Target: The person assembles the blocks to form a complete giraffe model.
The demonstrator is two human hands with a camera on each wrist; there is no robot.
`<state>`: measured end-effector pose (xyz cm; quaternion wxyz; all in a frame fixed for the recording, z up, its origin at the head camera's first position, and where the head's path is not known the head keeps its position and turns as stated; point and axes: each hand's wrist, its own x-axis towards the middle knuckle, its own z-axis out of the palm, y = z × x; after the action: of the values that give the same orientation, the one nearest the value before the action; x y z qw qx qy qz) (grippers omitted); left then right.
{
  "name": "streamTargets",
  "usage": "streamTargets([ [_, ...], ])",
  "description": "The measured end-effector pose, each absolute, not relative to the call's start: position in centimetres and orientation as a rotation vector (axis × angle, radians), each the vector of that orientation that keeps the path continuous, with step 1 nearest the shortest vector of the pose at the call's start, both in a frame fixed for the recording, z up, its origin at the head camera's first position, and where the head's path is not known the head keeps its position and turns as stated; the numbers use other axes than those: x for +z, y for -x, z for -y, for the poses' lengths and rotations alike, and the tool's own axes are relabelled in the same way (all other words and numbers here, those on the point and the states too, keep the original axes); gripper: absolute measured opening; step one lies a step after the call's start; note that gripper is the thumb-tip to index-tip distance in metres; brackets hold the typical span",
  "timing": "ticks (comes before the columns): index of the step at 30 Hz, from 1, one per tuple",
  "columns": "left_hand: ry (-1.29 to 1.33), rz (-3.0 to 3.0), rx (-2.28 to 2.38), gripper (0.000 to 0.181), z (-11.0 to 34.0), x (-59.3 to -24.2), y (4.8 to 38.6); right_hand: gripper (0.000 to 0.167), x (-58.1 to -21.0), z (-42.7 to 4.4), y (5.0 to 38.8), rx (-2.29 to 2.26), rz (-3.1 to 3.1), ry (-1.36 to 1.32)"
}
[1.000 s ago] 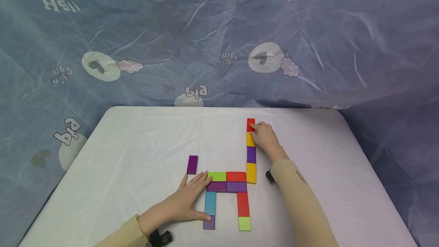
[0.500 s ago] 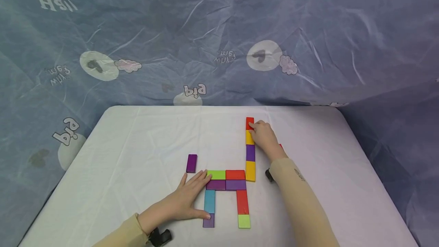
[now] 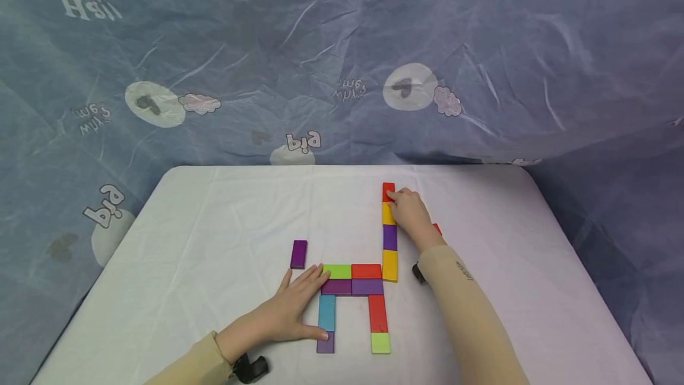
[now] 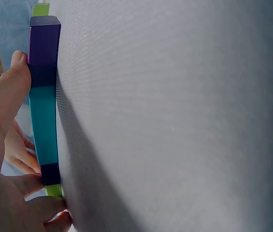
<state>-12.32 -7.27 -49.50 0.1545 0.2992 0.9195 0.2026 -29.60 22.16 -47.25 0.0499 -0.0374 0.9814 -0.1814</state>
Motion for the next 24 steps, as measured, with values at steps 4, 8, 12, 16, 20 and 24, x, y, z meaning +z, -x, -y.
streamTargets([
  [4,-0.847,-2.623,0.587,0.111,7.28,-49.51,12.34,0.043,-47.38,-22.13,29.64,-0.554,-2.992,0.123],
  [8,-0.841,-2.613,0.593,0.111,7.29,-49.51,12.35,0.043,-47.27,-22.06,29.58,-0.55,-2.996,0.125],
  [12,-0.841,-2.614,0.595,0.111,7.32,-49.54,12.37,0.043,-47.27,-21.97,29.56,-0.551,-2.997,0.115],
  [16,-0.843,-2.619,0.597,0.111,7.34,-49.55,12.35,0.046,-47.26,-21.79,29.54,-0.556,-2.995,0.128],
  [20,-0.854,-2.624,0.594,0.111,7.32,-49.5,12.3,0.051,-47.3,-21.65,29.44,-0.557,-2.982,0.148],
  [24,-0.854,-2.623,0.589,0.111,7.33,-49.48,12.33,0.052,-47.39,-21.63,29.39,-0.529,-2.975,0.148],
])
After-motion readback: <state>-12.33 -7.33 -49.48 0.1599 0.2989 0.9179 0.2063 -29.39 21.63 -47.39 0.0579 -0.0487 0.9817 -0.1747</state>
